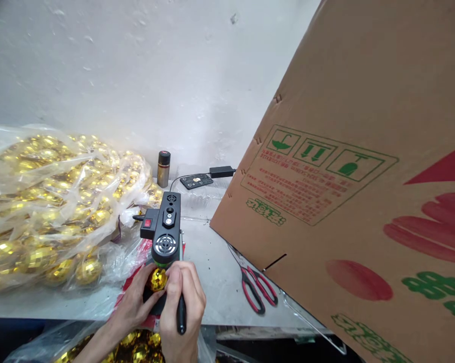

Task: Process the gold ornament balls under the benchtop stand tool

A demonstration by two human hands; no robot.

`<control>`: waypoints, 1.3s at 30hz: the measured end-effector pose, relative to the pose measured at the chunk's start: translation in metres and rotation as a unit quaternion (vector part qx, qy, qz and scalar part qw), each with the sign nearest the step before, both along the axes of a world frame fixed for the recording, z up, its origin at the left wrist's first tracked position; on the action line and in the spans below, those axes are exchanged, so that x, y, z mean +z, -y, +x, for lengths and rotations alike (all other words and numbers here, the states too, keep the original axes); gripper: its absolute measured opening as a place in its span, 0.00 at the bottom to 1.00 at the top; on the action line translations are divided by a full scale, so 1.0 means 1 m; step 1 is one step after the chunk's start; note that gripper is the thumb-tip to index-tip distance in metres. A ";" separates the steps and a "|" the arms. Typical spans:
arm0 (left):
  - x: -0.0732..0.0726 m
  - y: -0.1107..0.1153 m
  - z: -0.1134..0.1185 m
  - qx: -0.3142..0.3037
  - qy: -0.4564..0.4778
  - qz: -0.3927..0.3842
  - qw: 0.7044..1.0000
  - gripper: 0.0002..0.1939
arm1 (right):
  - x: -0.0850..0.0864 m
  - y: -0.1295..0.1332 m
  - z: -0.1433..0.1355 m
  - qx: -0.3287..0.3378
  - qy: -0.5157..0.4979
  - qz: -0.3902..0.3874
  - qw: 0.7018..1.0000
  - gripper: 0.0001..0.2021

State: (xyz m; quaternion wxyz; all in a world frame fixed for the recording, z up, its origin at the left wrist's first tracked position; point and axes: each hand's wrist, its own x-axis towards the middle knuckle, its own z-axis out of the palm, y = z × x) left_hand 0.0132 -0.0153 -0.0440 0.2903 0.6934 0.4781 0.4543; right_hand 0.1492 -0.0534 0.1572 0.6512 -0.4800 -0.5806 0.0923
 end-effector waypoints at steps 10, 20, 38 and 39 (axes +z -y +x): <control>-0.004 -0.008 0.003 -0.014 -0.031 -0.027 0.999 0.30 | -0.016 0.001 0.003 -0.001 0.002 0.018 1.000 0.16; -0.004 -0.005 0.003 -0.025 0.002 -0.051 0.998 0.32 | -0.070 -0.008 0.001 -0.030 0.022 0.107 0.994 0.18; 0.001 -0.002 0.009 -0.019 0.036 -0.071 0.997 0.30 | -0.065 -0.016 -0.007 -0.074 0.013 0.136 0.988 0.21; 0.001 -0.002 0.009 -0.016 0.037 -0.071 0.997 0.30 | -0.065 -0.016 -0.007 -0.074 0.013 0.134 0.988 0.21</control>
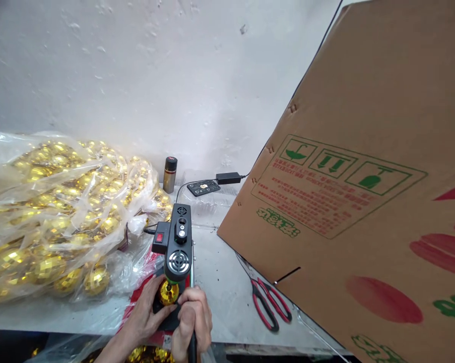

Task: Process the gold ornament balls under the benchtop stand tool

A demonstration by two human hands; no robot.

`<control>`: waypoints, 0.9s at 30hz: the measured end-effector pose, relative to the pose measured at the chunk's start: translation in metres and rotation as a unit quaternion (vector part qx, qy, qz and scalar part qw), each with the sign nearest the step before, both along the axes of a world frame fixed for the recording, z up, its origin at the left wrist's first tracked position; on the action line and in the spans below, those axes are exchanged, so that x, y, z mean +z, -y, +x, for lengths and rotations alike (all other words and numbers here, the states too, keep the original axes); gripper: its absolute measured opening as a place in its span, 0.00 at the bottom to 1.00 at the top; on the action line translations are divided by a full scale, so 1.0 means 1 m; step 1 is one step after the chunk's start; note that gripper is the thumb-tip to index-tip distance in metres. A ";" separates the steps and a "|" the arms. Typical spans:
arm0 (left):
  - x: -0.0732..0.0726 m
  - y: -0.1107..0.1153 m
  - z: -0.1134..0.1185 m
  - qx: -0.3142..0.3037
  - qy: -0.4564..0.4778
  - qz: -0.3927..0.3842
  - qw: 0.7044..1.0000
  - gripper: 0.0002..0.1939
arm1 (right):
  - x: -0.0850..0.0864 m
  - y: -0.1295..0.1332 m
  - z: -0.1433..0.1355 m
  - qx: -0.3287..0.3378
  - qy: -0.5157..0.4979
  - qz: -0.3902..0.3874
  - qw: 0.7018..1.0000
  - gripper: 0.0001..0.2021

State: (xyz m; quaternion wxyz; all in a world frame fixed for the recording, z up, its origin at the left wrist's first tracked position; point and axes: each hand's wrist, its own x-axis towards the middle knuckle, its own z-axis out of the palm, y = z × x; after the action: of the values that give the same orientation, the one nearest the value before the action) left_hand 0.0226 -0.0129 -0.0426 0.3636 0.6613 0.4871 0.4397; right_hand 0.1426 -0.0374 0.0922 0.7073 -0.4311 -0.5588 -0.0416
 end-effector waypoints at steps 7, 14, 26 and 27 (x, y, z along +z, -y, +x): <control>0.002 -0.002 -0.002 0.004 -0.002 -0.003 1.000 0.31 | -0.013 0.005 0.006 0.021 -0.002 -0.047 0.999 0.19; 0.005 -0.005 -0.006 -0.009 -0.012 0.003 1.000 0.30 | -0.017 0.001 0.006 0.018 0.006 -0.019 1.000 0.20; -0.006 -0.008 -0.004 -0.005 -0.007 0.022 1.000 0.31 | -0.034 -0.001 0.005 0.005 0.048 -0.011 0.999 0.19; -0.005 -0.008 -0.004 -0.006 -0.007 0.020 1.000 0.31 | -0.036 -0.001 0.005 0.004 0.049 -0.010 0.999 0.19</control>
State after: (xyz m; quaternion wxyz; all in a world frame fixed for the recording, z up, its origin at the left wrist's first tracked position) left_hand 0.0181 -0.0052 -0.0479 0.3493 0.6748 0.4765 0.4423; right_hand 0.1473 -0.0367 0.0558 0.6749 -0.4337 -0.5946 -0.0542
